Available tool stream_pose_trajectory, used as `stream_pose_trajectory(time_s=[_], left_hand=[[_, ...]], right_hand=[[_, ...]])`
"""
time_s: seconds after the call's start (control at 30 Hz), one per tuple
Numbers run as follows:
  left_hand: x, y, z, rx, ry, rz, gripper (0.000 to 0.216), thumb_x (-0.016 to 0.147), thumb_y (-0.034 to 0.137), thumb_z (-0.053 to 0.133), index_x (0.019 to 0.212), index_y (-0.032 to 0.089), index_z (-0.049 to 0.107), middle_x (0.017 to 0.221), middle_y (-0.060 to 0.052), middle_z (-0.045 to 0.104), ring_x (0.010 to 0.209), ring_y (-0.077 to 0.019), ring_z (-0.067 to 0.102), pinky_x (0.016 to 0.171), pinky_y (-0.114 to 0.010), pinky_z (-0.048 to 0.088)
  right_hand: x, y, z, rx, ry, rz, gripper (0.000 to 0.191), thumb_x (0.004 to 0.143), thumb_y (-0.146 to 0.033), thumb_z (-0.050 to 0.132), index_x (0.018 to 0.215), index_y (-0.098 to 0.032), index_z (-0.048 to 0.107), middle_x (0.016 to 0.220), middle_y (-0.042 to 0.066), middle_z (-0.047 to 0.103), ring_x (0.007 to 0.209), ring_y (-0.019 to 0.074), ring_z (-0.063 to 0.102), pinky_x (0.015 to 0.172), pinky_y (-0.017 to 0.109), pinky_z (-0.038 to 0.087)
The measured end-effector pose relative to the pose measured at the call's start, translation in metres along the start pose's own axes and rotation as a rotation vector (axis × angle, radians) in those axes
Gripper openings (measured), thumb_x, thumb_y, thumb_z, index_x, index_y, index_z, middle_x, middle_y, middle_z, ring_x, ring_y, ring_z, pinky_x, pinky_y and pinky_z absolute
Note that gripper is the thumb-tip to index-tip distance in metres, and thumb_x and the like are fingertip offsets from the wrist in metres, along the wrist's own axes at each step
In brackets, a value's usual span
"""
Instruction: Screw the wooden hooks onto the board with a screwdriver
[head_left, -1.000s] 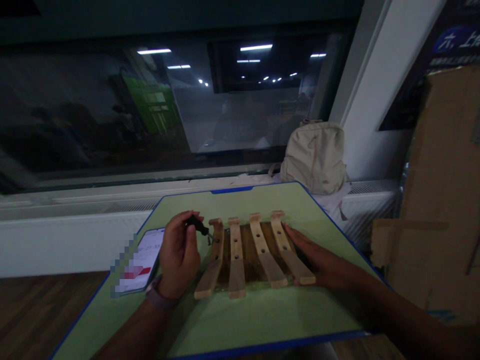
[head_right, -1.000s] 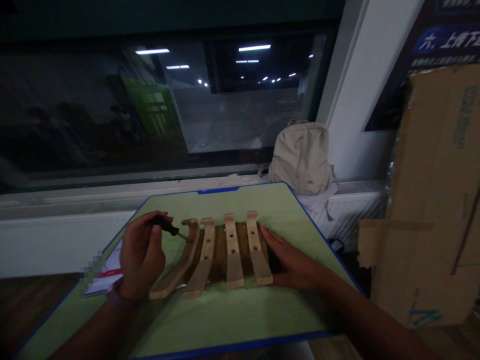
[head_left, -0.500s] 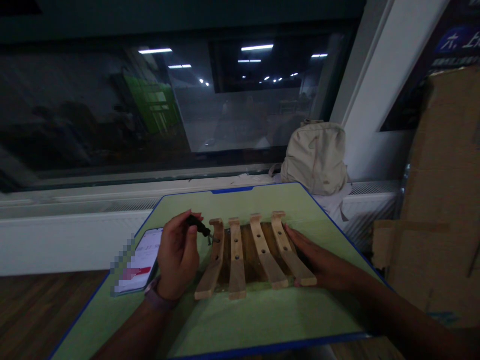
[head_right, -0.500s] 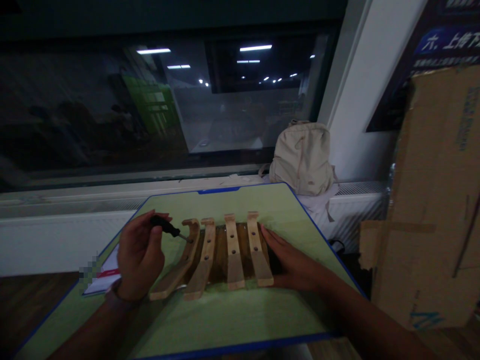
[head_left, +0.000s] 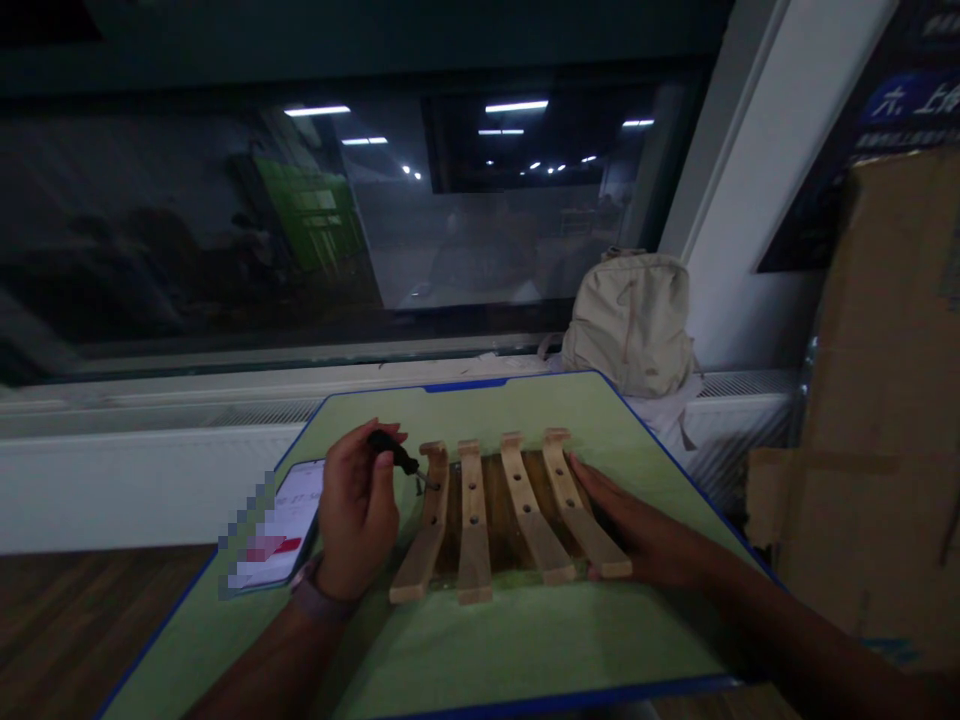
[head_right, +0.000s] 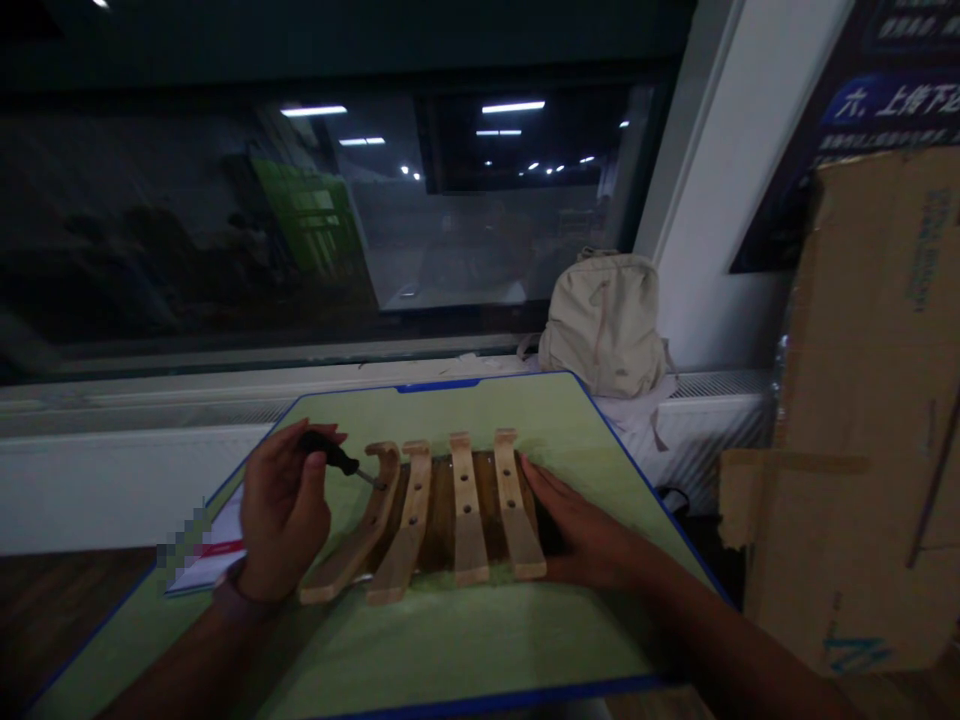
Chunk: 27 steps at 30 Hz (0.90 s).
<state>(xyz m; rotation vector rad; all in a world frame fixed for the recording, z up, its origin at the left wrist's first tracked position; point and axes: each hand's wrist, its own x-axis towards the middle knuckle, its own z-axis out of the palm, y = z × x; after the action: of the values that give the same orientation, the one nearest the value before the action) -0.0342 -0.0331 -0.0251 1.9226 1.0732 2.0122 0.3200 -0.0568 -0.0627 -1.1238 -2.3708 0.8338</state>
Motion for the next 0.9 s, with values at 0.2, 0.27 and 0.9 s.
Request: stream_pose_trajectory(time_s=[0.2,0.27,0.9], left_hand=[[0.003,-0.006,-0.0037,0.159,0.034,0.045,0.028,0.09,0.025,0.072,0.117,0.023,0.066,0.112,-0.007,0.065,0.105,-0.0196,0.065,0.094,-0.036,0.054],[0.0027,-0.0066,-0.0037,0.163,0.064,-0.001,0.029,0.089,0.025,0.073,0.118,0.023,0.066,0.108,-0.006,0.066,0.099,-0.0181,0.067,0.09,-0.034,0.055],[0.0008,-0.0015,0.0018,0.055,0.003,-0.045,0.034,0.097,0.031,0.062,0.13,0.022,0.059,0.111,-0.007,0.067,0.097,-0.0178,0.07,0.087,-0.034,0.06]], right_hand=[[-0.0018,0.0007,0.0003,-0.014,0.009,0.001,0.123,0.083,-0.07,0.069,0.165,-0.02,-0.008,0.173,0.012,-0.002,0.158,0.0377,0.004,0.127,0.059,0.011],[-0.002,0.0003,0.0002,-0.013,0.007,0.011,0.122,0.084,-0.07,0.069,0.165,-0.02,-0.008,0.173,0.013,-0.002,0.158,0.0371,0.004,0.127,0.058,0.011],[-0.0038,0.003,-0.0013,-0.027,0.0,-0.026,0.119,0.086,-0.059,0.072,0.163,-0.028,-0.014,0.173,0.005,-0.008,0.158,0.0364,0.003,0.127,0.06,0.013]])
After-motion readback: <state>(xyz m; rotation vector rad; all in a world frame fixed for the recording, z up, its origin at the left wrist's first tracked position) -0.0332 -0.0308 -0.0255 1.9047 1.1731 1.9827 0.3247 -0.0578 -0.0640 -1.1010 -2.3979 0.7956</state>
